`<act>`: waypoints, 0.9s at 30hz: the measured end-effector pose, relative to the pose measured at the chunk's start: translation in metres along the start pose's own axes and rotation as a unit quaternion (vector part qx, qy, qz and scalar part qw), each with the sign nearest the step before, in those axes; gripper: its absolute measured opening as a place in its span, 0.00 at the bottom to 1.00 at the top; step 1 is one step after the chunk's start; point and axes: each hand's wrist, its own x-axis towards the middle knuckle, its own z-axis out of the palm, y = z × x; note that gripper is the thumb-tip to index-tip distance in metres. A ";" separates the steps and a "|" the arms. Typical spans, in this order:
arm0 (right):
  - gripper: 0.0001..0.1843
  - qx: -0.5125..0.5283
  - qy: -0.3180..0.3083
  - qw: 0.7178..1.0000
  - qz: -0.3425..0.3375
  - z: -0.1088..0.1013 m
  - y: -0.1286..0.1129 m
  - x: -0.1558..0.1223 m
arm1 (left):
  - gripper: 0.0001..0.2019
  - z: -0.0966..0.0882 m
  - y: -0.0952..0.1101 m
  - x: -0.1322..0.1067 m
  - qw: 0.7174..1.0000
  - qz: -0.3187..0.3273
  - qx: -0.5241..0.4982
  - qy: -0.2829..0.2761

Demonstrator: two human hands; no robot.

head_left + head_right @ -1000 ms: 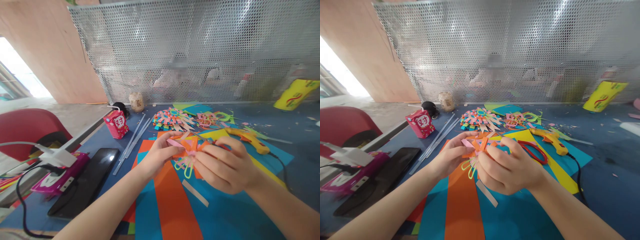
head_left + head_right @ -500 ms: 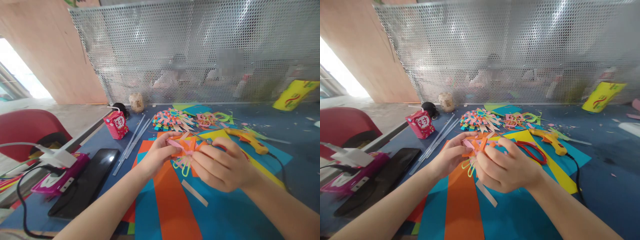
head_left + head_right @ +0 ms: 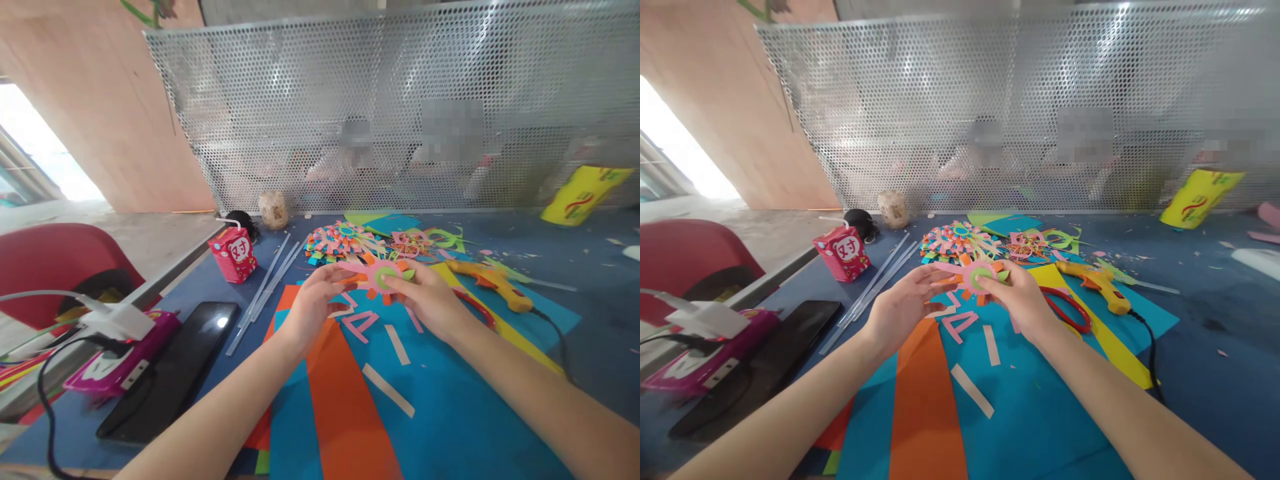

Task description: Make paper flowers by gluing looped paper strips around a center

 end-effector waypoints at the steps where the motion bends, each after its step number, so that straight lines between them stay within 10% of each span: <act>1: 0.16 0.039 -0.010 0.999 0.018 0.001 0.002 0.000 | 0.16 0.000 -0.001 0.000 1.000 0.003 0.003 -0.003; 27: 0.19 -0.065 -0.047 0.997 0.015 0.000 0.011 -0.003 | 0.13 -0.006 -0.008 0.007 0.977 0.079 0.129 0.148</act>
